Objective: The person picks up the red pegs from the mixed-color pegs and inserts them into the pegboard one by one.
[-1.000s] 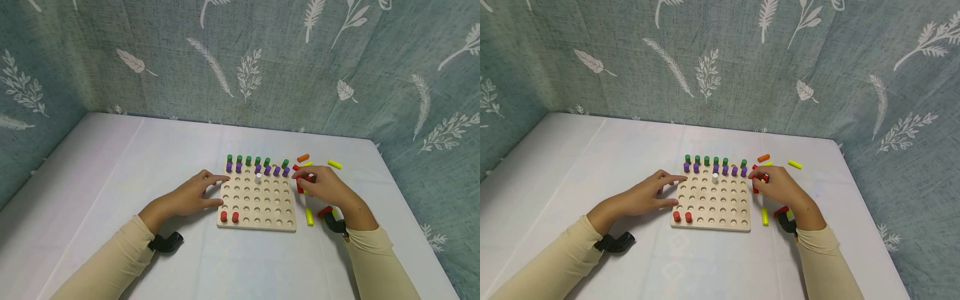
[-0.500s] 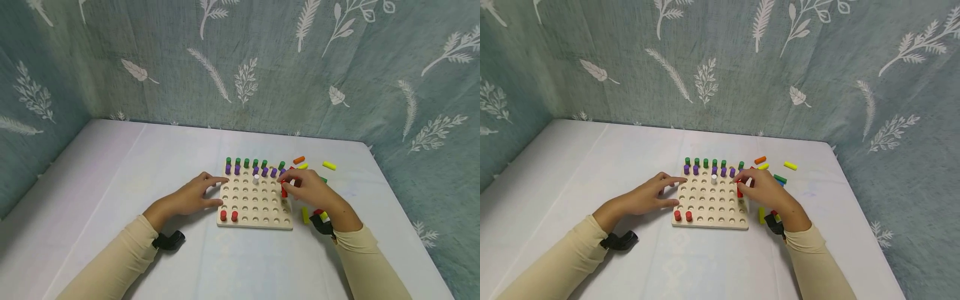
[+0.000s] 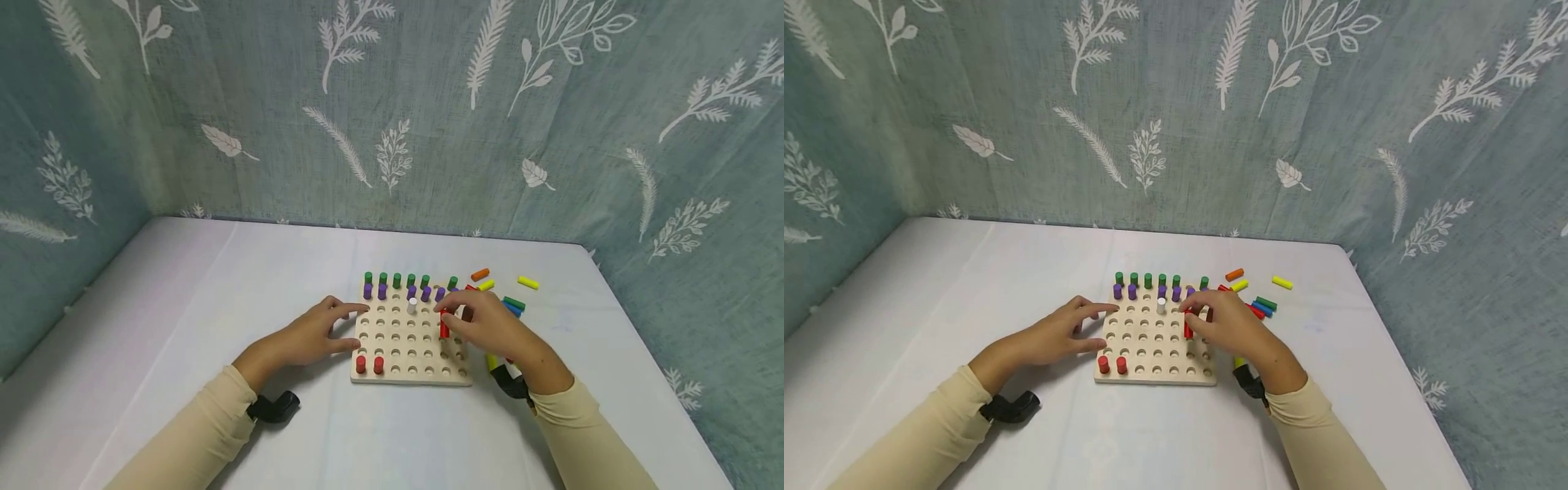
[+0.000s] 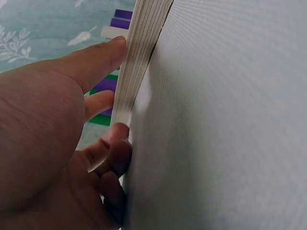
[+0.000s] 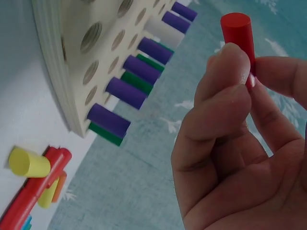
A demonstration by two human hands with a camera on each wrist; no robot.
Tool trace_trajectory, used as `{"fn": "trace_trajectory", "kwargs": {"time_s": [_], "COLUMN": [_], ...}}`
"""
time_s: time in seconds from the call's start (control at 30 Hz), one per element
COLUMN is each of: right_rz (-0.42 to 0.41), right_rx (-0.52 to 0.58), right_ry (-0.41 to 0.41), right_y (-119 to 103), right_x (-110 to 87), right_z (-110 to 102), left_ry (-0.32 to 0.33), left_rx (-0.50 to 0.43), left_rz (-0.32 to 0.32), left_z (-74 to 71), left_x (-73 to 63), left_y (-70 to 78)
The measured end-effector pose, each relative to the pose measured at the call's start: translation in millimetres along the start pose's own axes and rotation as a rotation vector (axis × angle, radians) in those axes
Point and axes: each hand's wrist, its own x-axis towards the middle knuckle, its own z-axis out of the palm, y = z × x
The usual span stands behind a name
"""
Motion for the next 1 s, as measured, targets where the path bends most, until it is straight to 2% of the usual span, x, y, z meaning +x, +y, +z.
{"fn": "trace_trajectory", "kwargs": {"time_s": [0.17, 0.43, 1.0], "right_rz": [-0.013, -0.024, -0.071], "right_rx": [-0.003, -0.018, -0.045], "right_ry": [-0.009, -0.042, -0.142], "right_y": [-6, -11, -17], "right_x": [1.8, 3.0, 3.2], "right_z": [3, 11, 31], "left_ry": [0.002, -0.004, -0.015], "left_rx": [0.009, 0.010, 0.009], "left_rz": [0.019, -0.015, -0.024], "left_z": [-2.5, -2.2, -1.4], "left_x": [0.0, -1.0, 0.4], "left_y": [0.6, 2.5, 1.4]}}
